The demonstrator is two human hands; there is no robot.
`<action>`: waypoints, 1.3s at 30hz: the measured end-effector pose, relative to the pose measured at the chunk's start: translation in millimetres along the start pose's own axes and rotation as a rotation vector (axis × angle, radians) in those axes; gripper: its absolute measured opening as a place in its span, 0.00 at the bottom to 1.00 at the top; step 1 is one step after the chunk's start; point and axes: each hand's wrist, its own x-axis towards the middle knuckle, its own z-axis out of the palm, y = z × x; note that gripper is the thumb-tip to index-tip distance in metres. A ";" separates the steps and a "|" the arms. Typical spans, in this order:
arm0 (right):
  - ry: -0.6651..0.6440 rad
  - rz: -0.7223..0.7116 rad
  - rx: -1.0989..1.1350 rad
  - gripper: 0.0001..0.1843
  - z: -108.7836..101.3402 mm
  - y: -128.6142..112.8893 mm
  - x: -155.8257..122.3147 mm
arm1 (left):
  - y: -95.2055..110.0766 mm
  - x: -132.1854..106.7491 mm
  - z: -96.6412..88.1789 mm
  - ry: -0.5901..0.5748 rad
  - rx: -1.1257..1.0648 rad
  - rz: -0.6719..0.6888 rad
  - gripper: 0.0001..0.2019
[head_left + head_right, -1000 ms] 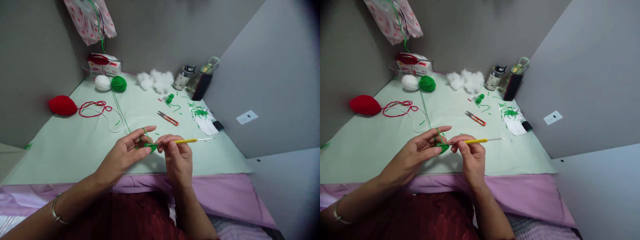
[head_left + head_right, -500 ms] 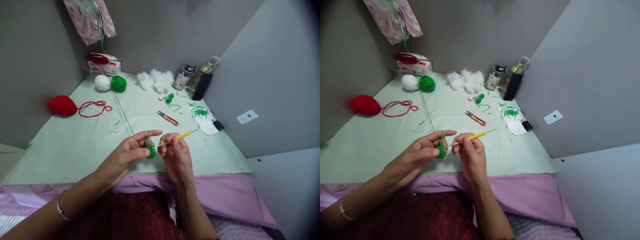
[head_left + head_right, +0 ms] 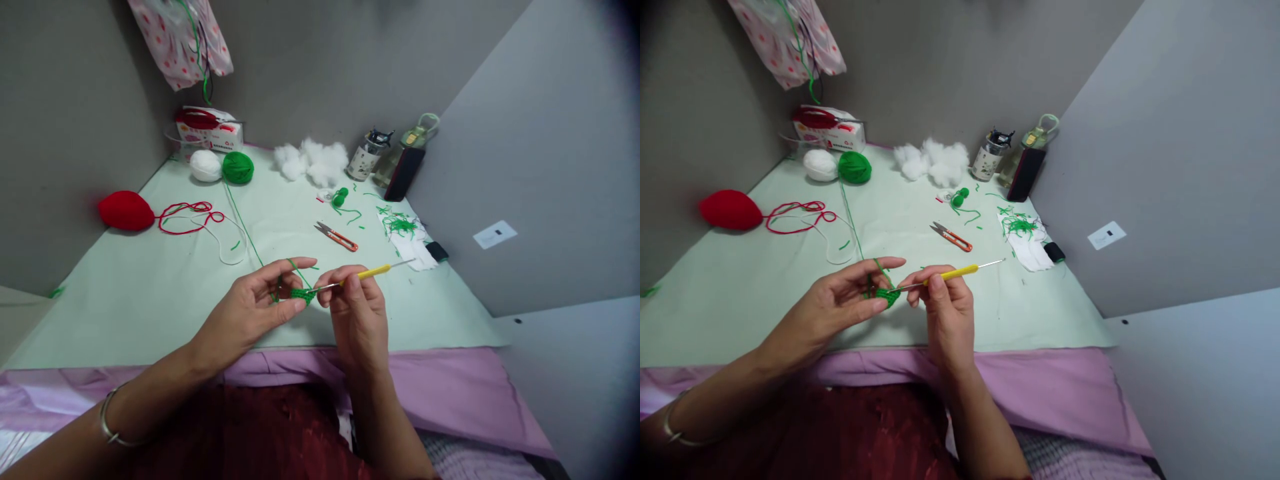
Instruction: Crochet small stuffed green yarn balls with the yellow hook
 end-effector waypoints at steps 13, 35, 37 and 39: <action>-0.140 -0.599 -0.719 0.17 -4.1 -8.0 -18.8 | 1.3 0.4 5.3 0.118 0.004 0.060 0.23; -0.045 -0.690 -0.733 0.21 -0.1 11.4 -20.3 | -5.8 3.9 9.8 -0.002 -0.354 -0.112 0.22; -0.019 -0.626 -0.632 0.18 -1.4 10.0 -17.9 | -5.9 6.0 7.6 -0.074 -0.481 -0.215 0.19; 0.042 -0.460 -0.429 0.13 -1.6 6.6 -13.7 | -5.7 7.7 5.1 -0.058 -0.507 -0.233 0.16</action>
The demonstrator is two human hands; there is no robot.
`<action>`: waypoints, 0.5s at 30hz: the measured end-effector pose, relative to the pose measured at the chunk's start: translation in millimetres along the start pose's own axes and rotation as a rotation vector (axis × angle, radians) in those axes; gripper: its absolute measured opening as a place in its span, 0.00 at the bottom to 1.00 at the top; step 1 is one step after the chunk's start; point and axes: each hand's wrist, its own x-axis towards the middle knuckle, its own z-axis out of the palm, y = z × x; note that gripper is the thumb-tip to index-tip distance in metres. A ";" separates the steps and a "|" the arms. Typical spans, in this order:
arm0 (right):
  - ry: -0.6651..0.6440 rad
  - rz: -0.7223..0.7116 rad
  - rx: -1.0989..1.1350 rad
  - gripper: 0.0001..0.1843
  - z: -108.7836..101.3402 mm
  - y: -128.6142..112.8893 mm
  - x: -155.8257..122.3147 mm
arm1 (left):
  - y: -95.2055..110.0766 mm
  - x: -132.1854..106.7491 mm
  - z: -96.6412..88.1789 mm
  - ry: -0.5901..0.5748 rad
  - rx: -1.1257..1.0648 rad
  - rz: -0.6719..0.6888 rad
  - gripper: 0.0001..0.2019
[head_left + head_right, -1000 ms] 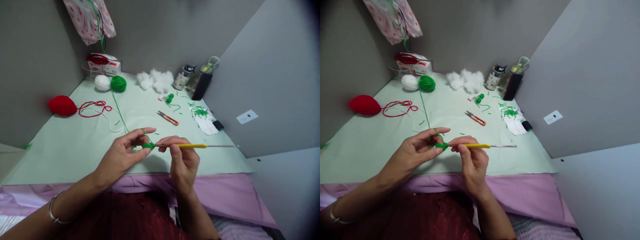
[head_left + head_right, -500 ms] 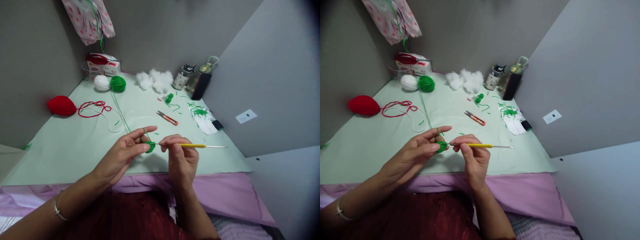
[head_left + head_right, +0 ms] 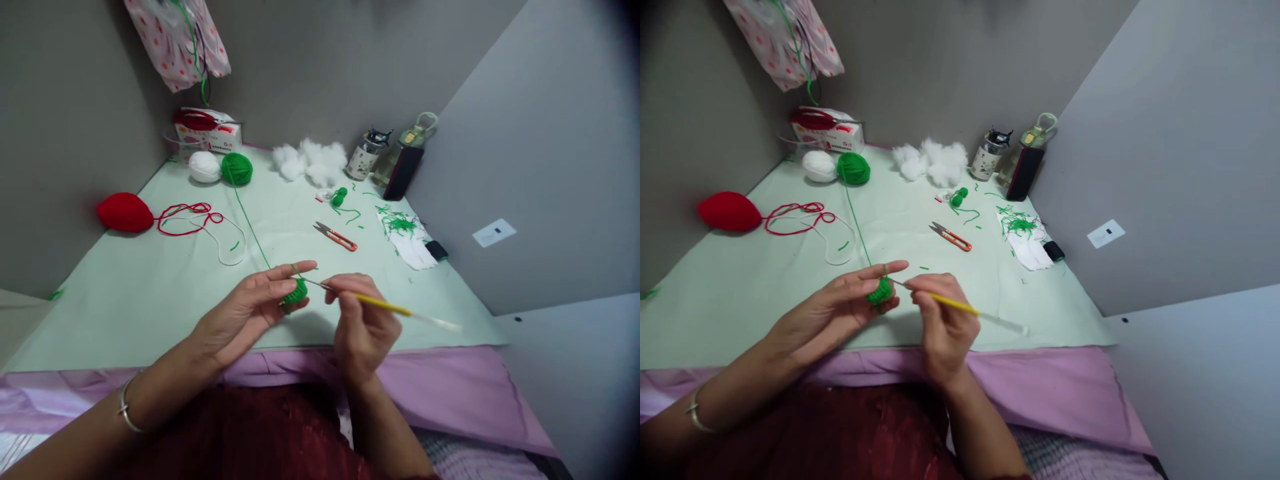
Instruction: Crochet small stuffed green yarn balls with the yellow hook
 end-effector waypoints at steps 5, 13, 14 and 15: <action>-0.032 0.244 0.274 0.09 1.6 -2.9 6.3 | 0.9 -2.4 -1.3 0.040 0.303 0.150 0.21; -0.036 0.451 0.458 0.08 0.1 -0.1 10.2 | 3.2 -8.1 -6.7 -0.003 0.466 0.202 0.23; -0.040 0.473 0.488 0.08 -0.1 -0.4 11.5 | 3.4 -7.8 -6.9 0.008 0.467 0.210 0.23; -0.048 0.489 0.507 0.09 -0.3 -0.8 12.6 | 3.6 -7.4 -6.7 0.017 0.471 0.214 0.23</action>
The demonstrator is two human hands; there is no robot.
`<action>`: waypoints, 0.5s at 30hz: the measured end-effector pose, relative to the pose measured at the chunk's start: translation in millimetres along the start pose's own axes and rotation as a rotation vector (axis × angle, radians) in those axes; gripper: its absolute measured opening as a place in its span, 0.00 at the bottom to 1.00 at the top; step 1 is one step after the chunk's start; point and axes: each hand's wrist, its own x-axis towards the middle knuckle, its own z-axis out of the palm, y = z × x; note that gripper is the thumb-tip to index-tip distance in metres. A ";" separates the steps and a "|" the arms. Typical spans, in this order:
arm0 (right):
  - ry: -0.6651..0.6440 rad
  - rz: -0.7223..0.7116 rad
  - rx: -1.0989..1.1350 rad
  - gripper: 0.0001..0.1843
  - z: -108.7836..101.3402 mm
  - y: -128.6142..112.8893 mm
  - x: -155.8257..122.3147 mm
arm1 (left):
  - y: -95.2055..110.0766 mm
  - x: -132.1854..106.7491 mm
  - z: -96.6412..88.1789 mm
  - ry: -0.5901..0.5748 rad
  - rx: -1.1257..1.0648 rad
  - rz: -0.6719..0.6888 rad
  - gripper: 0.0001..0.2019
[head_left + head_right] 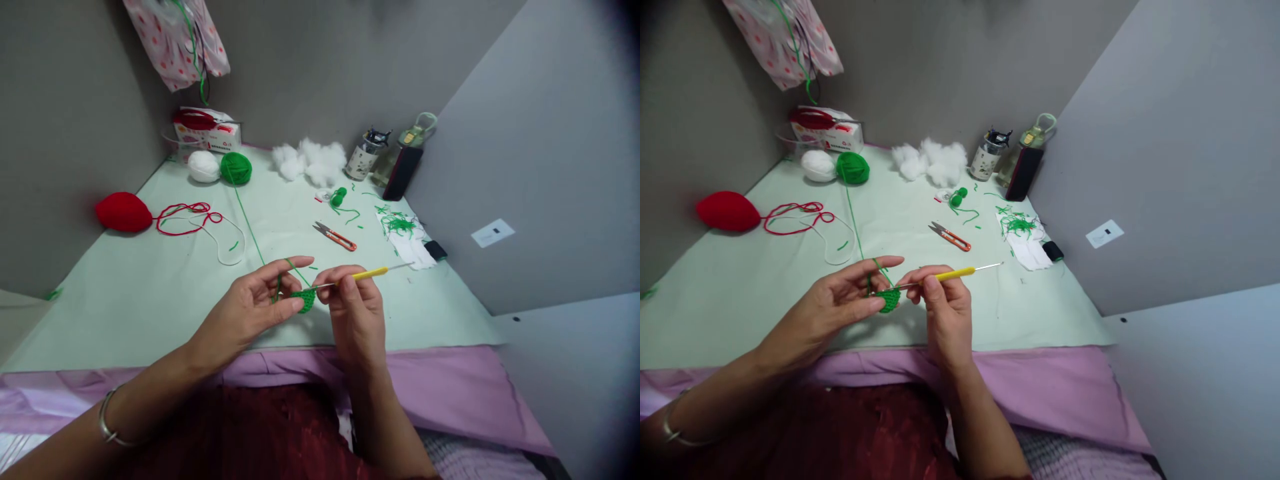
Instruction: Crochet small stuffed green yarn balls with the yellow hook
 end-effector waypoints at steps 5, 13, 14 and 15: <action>-0.051 -0.039 -0.060 0.10 -1.4 -2.9 -0.7 | 3.0 1.0 3.3 0.018 0.052 0.019 0.24; -0.123 -0.283 -0.386 0.10 -3.3 -9.9 -7.0 | 6.8 -1.9 6.6 0.125 0.363 0.154 0.24; -0.144 -0.346 -0.463 0.11 -2.9 -10.8 -8.5 | 6.1 -1.9 6.9 0.145 0.425 0.202 0.23; -0.169 -0.415 -0.550 0.11 -2.5 -11.2 -10.2 | 5.1 -1.7 7.0 0.162 0.490 0.257 0.22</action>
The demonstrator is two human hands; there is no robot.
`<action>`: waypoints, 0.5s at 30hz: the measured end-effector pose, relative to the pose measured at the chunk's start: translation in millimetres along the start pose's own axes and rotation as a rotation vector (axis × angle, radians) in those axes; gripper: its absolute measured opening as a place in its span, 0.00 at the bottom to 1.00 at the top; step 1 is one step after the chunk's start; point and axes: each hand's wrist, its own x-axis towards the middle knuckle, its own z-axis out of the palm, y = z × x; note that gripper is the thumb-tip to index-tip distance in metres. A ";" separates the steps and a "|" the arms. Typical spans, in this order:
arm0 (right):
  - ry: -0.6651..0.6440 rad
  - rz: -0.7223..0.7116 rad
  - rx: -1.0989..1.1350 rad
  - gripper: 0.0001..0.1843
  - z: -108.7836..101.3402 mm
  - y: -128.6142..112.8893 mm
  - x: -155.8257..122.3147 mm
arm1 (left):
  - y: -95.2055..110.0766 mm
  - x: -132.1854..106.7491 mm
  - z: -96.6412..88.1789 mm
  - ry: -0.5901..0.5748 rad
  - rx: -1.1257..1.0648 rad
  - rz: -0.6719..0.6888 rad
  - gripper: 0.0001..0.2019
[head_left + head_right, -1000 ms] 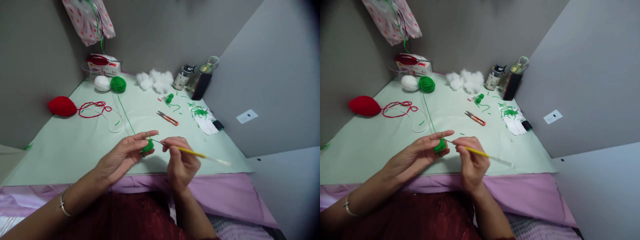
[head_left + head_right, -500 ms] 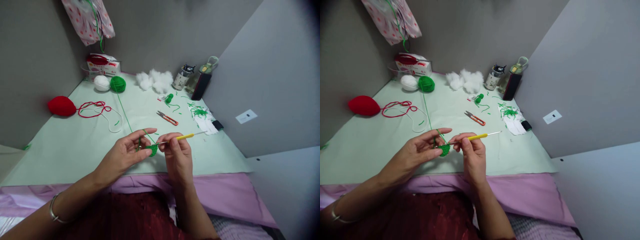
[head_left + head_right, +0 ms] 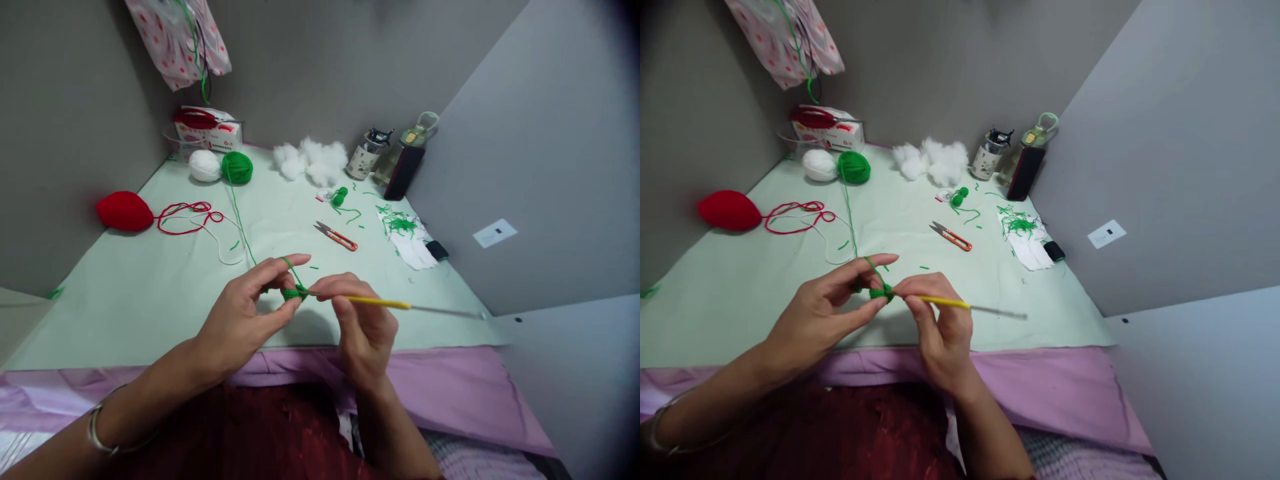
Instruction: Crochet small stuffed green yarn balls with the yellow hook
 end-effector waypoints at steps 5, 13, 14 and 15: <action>-0.050 -0.304 -0.330 0.12 3.1 -0.3 -6.2 | -3.9 -1.6 2.1 0.049 0.150 0.163 0.19; 0.011 -0.322 -0.374 0.13 4.7 6.6 -8.7 | -0.4 -3.7 2.6 0.023 -0.105 -0.048 0.25; 0.026 -0.375 -0.474 0.15 6.5 8.4 -11.1 | -0.4 -3.2 3.2 0.013 -0.189 -0.104 0.28; 0.050 -0.429 -0.572 0.16 8.4 10.4 -13.9 | -0.5 -2.6 3.6 -0.006 -0.281 -0.158 0.30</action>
